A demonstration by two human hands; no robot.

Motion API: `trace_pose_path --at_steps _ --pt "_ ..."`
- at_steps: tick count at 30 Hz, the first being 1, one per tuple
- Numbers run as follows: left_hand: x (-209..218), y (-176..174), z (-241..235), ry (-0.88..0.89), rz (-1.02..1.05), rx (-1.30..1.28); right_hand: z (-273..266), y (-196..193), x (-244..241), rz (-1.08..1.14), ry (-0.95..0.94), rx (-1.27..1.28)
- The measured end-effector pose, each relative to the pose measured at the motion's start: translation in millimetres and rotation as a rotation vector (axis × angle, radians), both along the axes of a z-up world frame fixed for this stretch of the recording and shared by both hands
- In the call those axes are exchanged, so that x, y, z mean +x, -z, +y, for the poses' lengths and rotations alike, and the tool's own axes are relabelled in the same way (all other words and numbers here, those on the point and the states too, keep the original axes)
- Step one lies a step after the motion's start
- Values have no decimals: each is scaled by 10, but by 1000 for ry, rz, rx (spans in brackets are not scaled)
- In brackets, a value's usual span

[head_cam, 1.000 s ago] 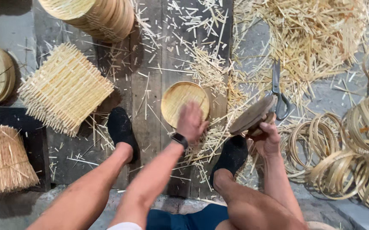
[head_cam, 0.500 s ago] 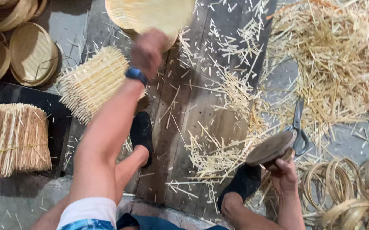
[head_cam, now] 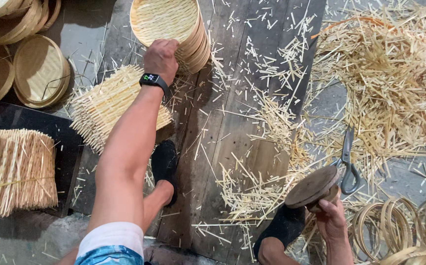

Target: The person sits on the floor and repeatedly assembles small round bamboo trays. They place a woven bamboo mat on a wooden block, fit a circular bamboo rim around it, and use shears to trim the excess mat material flush with the rim. Finished trays are stacked nearby.

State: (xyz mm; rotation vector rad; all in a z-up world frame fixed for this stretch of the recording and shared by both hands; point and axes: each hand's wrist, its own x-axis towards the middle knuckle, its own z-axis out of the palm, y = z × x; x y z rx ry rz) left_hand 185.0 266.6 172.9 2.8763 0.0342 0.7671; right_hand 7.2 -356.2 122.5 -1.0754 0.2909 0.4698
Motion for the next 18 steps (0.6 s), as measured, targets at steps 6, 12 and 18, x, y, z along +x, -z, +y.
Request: trace_pose_path --at_steps 6,12,18 --pt "80 57 -221 -163 -118 68 370 -87 130 6 -3 318" --pt "-983 290 -560 -145 259 -126 875 526 322 253 -98 46" --pt "-1903 471 72 -502 799 -69 938 602 204 331 -165 -264"
